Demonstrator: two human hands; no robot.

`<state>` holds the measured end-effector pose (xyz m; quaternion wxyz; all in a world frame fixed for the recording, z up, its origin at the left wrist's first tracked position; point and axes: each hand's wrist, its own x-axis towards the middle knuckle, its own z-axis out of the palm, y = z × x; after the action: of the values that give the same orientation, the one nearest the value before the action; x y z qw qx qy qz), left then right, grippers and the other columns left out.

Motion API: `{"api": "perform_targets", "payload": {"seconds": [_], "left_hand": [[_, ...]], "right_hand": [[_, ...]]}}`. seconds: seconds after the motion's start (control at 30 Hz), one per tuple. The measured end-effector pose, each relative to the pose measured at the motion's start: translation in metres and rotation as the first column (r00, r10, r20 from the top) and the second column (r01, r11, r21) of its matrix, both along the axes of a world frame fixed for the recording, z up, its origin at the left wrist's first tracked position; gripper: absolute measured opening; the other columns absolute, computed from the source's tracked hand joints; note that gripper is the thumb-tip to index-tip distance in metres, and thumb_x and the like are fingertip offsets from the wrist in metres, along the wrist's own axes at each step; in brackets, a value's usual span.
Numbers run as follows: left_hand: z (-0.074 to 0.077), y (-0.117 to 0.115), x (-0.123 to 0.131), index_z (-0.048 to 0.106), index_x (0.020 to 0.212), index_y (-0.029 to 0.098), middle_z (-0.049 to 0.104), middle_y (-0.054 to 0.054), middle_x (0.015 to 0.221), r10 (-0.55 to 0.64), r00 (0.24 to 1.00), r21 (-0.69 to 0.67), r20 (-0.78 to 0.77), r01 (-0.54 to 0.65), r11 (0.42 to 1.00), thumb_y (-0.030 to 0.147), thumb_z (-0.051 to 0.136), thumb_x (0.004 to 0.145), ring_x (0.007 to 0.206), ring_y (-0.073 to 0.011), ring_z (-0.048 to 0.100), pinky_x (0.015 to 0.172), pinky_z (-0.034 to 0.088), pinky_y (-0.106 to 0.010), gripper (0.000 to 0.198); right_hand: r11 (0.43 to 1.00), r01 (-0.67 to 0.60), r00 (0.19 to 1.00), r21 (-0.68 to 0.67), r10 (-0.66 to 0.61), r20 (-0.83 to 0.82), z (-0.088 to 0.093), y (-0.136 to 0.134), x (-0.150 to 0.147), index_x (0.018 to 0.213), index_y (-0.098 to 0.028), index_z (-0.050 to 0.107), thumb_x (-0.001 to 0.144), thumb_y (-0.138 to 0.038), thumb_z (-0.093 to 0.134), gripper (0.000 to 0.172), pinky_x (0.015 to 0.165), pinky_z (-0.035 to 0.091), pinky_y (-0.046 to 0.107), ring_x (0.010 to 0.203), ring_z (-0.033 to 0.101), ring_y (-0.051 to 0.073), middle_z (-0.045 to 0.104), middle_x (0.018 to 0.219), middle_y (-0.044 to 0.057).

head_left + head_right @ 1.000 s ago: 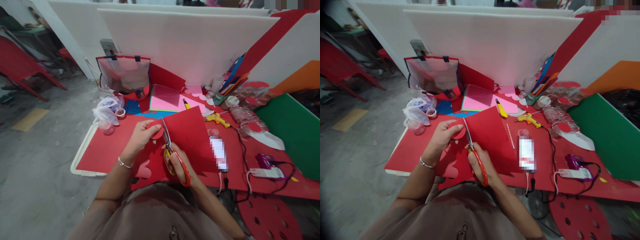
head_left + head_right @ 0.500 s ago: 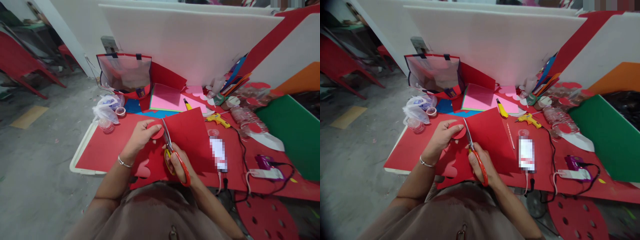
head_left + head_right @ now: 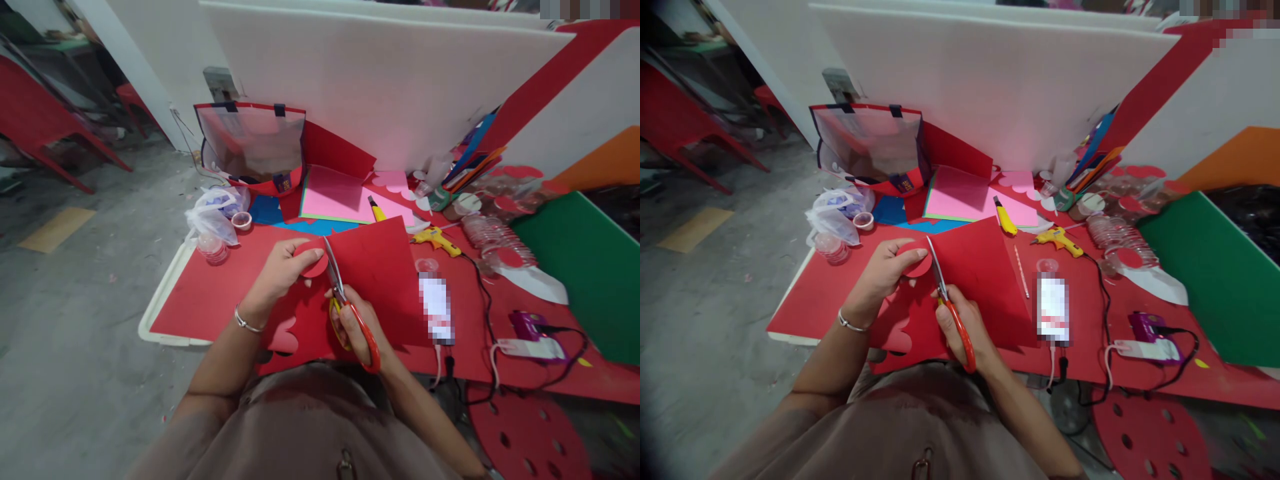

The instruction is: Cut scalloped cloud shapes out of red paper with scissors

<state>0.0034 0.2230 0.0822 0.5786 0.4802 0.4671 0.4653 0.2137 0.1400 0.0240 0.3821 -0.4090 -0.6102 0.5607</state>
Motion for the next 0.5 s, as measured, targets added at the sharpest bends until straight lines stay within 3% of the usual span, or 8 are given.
{"api": "perform_targets", "payload": {"seconds": [0.5], "left_hand": [[0.0057, -0.0011, -0.0047, 0.064, 0.069, 0.019, 0.061, 0.001, 0.053, -0.071, 0.995, 0.01, -0.074, 0.072, 0.997, 0.046, 0.078, 0.095, 0.045, -0.0094, 0.052, 0.046, 0.037, -0.02, 0.04]], "right_hand": [[1.0, -0.006, 0.999, 0.013, 0.006, 0.032, -0.0018, 0.0005, 0.0029, 0.133, -0.021, 0.063, 0.112, -0.079, 0.05, 0.062, 0.045, 0.04, 0.024, 0.05, 0.046, 0.013, 0.051, 0.071, -0.005]]}}
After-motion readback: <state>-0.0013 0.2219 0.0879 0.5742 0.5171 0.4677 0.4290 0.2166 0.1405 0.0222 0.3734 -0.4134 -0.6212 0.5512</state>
